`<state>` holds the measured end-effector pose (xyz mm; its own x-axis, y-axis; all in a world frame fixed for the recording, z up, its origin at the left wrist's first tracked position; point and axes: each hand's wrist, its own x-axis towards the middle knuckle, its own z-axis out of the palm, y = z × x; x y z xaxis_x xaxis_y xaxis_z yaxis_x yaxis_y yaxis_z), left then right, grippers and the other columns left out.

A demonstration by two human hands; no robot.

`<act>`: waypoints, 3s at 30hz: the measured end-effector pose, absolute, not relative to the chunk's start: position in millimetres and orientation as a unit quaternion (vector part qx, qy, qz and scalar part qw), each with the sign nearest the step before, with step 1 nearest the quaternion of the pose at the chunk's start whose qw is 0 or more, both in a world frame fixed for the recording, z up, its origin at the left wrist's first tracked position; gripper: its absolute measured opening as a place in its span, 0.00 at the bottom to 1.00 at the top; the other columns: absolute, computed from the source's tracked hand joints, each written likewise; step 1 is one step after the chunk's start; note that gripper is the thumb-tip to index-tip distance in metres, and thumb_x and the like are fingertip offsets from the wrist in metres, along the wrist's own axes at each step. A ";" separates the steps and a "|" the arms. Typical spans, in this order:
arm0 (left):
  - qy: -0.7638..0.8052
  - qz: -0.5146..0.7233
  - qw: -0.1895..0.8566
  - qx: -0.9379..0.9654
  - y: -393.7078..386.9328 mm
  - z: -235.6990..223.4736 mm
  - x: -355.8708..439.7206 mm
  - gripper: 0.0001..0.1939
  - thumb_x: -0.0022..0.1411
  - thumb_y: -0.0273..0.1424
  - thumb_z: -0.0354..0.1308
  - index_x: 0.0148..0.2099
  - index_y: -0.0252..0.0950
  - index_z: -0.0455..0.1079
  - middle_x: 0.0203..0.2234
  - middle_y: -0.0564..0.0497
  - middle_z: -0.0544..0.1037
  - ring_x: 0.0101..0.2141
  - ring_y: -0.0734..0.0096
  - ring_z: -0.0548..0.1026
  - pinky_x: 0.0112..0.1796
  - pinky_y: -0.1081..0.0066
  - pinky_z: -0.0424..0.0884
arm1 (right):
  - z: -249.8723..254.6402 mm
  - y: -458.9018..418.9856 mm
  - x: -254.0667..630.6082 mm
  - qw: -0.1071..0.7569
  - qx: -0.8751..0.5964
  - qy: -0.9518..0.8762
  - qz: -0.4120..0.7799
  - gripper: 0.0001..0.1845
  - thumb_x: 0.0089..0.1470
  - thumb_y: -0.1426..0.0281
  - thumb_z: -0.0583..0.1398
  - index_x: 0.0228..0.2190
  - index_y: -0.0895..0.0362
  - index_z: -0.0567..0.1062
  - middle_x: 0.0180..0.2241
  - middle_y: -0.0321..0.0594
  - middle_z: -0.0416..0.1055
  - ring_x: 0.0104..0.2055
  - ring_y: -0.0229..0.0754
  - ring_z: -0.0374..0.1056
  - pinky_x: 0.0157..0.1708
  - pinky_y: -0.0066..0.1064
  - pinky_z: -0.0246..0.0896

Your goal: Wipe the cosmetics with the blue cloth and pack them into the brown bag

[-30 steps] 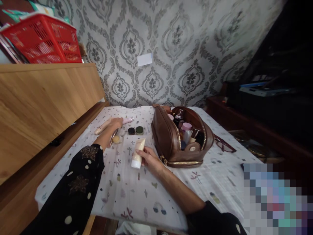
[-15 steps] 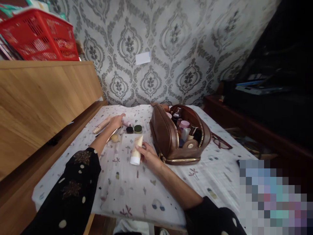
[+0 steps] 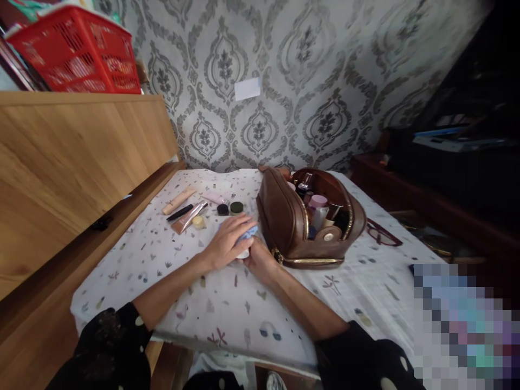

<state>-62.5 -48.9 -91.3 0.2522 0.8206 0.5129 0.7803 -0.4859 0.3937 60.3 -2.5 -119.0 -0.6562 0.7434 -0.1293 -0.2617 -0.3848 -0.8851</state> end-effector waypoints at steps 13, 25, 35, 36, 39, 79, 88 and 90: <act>0.600 0.501 0.172 0.599 -45.0 -93.0 -106.2 0.17 0.68 0.45 0.53 0.39 0.35 0.70 0.28 0.53 0.71 0.31 0.71 0.68 0.34 0.72 0.67 | -102.1 -10.9 67.5 0.219 -0.230 -0.457 0.831 0.22 0.53 0.52 0.67 0.34 0.58 0.72 0.20 0.37 0.71 0.18 0.34 0.64 0.13 0.22 0.47; 0.671 0.455 -0.040 0.584 -41.4 -94.7 -128.2 0.20 0.73 0.44 0.45 0.34 0.37 0.66 0.26 0.52 0.69 0.32 0.66 0.69 0.39 0.67 0.66 | -109.6 -1.6 69.5 0.321 -0.269 -0.475 0.774 0.25 0.47 0.57 0.71 0.40 0.56 0.71 0.28 0.37 0.76 0.25 0.36 0.71 0.22 0.24 0.59; 0.504 0.255 -0.194 0.802 -57.6 -91.1 -93.3 0.20 0.75 0.30 0.40 0.59 0.32 0.68 0.45 0.41 0.78 0.47 0.58 0.72 0.47 0.60 0.66 | -109.9 -0.1 70.1 0.300 -0.236 -0.598 0.705 0.26 0.41 0.53 0.71 0.35 0.56 0.72 0.26 0.34 0.72 0.28 0.41 0.71 0.26 0.30 0.61; 0.509 0.245 -0.194 0.802 -57.1 -91.7 -93.8 0.19 0.75 0.30 0.41 0.56 0.32 0.69 0.44 0.42 0.79 0.46 0.58 0.72 0.46 0.60 0.66 | -109.8 0.3 70.2 0.300 -0.235 -0.597 0.706 0.26 0.41 0.53 0.72 0.35 0.56 0.72 0.26 0.35 0.72 0.28 0.41 0.71 0.26 0.30 0.61; 0.533 0.236 -0.196 0.789 -55.2 -91.3 -99.4 0.16 0.74 0.30 0.42 0.45 0.34 0.72 0.37 0.44 0.79 0.41 0.60 0.72 0.43 0.61 0.65 | -110.3 1.0 70.0 0.301 -0.235 -0.585 0.715 0.27 0.40 0.55 0.73 0.37 0.56 0.72 0.28 0.34 0.72 0.28 0.40 0.72 0.26 0.30 0.61; 0.587 0.284 0.224 0.724 -47.7 -78.8 -139.1 0.22 0.71 0.47 0.45 0.31 0.36 0.62 0.24 0.54 0.67 0.28 0.72 0.65 0.30 0.71 0.60 | -111.9 13.3 77.6 0.367 -0.251 -0.622 0.645 0.27 0.41 0.59 0.72 0.43 0.55 0.79 0.38 0.39 0.74 0.33 0.39 0.71 0.37 0.34 0.70; 0.629 0.347 0.245 0.651 -43.2 -87.7 -156.7 0.23 0.66 0.51 0.52 0.33 0.35 0.67 0.25 0.55 0.66 0.27 0.74 0.64 0.27 0.74 0.59 | -107.5 17.2 80.0 0.384 -0.234 -0.590 0.670 0.30 0.38 0.56 0.75 0.43 0.54 0.78 0.38 0.37 0.73 0.34 0.40 0.73 0.42 0.37 0.73; 0.626 0.374 0.236 0.642 -43.1 -88.6 -154.7 0.23 0.66 0.51 0.53 0.31 0.36 0.65 0.24 0.55 0.65 0.27 0.75 0.63 0.27 0.74 0.58 | -106.4 17.7 80.1 0.382 -0.232 -0.591 0.671 0.30 0.37 0.56 0.75 0.42 0.54 0.78 0.38 0.36 0.73 0.33 0.39 0.73 0.41 0.37 0.74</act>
<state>-154.7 -43.1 -88.6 -0.0635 0.9807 0.1847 0.6271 -0.1048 0.7719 80.1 17.7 -106.4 -0.5998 0.7878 0.1400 -0.2386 -0.0092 -0.9711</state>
